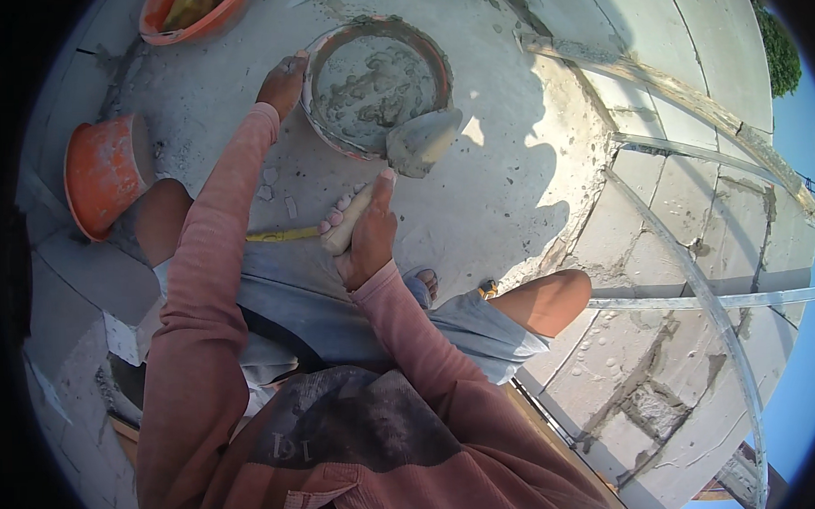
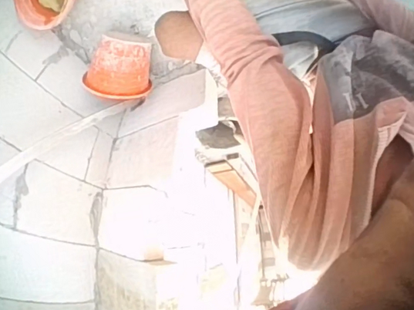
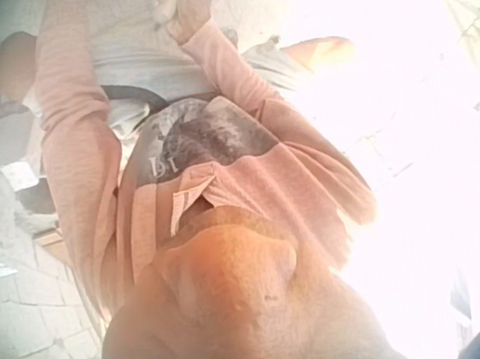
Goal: The person scoops mortar from a bucket with a trowel, spreads the mortar onto the top surface of a white cinder block wall, then lifts and places a curved white block onto the mortar and taps it into place using a hammer.
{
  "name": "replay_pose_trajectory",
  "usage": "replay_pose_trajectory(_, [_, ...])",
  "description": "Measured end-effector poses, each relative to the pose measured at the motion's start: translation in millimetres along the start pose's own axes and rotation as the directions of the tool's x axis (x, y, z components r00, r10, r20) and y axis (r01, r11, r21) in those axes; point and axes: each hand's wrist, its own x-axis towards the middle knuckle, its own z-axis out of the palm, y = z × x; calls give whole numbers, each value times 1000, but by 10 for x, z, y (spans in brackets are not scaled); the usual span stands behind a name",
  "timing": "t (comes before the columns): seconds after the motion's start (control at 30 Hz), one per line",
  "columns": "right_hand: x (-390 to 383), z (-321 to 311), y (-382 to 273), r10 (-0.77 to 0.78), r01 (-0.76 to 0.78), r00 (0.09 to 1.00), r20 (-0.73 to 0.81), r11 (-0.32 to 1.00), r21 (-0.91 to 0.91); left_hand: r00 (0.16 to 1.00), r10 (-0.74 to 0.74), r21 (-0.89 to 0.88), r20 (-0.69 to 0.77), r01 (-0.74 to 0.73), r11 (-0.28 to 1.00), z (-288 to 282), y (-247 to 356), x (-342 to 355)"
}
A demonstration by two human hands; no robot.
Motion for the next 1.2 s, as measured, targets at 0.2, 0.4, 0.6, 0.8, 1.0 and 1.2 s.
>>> replay_pose_trajectory(0.2, [444,50,-545,-62,64,998,17,963,-263,999,-29,-43,-20,28,999,3,101,-81])
replay_pose_trajectory(0.4, [561,141,-1062,1,2,1000,5,833,-553,998,-38,-23,-46,37,999,30,133,-94])
replay_pose_trajectory(0.6, [431,96,-1483,159,30,972,172,643,-765,997,-74,-3,19,74,997,29,79,15])
replay_pose_trajectory(0.8, [-43,88,-1738,-335,353,863,378,-136,-926,998,-56,-17,-24,56,998,27,27,19])
replay_pose_trajectory(1.0, [388,-474,-1832,-383,449,450,807,-684,-575,999,-45,0,-2,45,999,77,-2,95])
replay_pose_trajectory(1.2, [649,-546,-1990,-321,287,643,695,-741,-607,999,-46,-13,7,46,999,37,10,107])
